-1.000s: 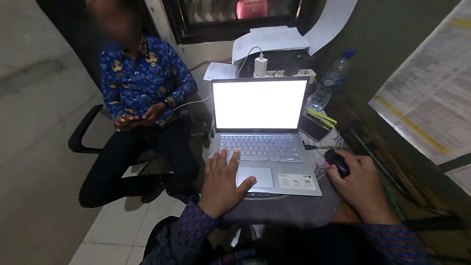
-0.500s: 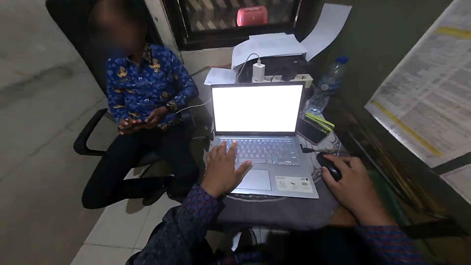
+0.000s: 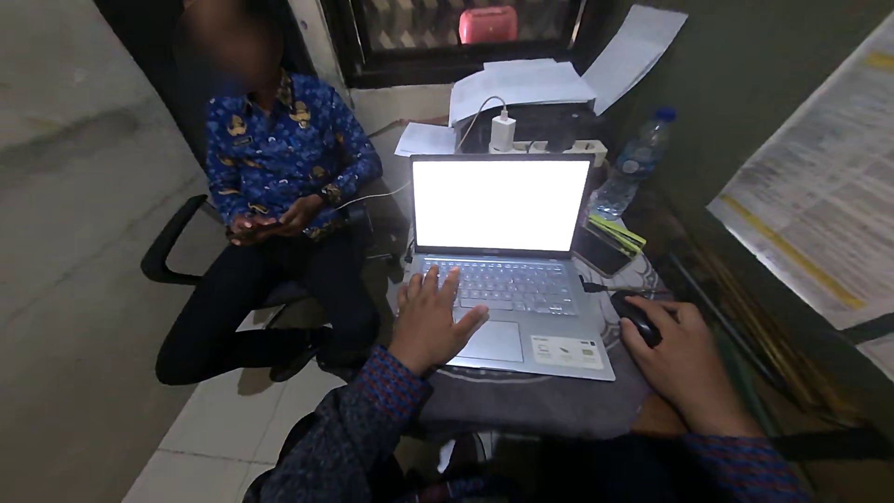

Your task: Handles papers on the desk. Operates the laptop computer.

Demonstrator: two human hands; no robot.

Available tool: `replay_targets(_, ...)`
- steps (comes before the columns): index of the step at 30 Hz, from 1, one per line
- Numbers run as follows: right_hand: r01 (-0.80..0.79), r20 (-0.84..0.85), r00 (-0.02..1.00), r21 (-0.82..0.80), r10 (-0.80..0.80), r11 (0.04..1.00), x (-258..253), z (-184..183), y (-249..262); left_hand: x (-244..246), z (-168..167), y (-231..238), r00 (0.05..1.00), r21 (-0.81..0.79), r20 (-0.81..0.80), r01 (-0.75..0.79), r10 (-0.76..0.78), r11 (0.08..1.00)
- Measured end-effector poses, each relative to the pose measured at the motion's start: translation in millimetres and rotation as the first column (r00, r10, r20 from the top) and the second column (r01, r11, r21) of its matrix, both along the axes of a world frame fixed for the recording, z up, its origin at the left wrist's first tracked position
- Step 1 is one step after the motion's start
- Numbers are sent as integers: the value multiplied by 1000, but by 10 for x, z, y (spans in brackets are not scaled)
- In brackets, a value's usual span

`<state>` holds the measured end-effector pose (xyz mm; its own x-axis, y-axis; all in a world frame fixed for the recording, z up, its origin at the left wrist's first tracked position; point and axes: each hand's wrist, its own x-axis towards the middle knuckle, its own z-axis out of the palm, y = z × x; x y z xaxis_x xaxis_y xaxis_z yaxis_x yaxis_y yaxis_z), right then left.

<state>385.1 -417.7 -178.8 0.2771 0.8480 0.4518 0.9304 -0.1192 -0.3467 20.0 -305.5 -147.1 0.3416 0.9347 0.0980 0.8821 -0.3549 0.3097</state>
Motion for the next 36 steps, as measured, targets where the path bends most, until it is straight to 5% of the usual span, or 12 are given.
replay_targets(36, 11, -2, 1000, 23, -11, 1000, -18, 10, -12, -13, -36, -49, 998, 80, 58, -37, 32, 996)
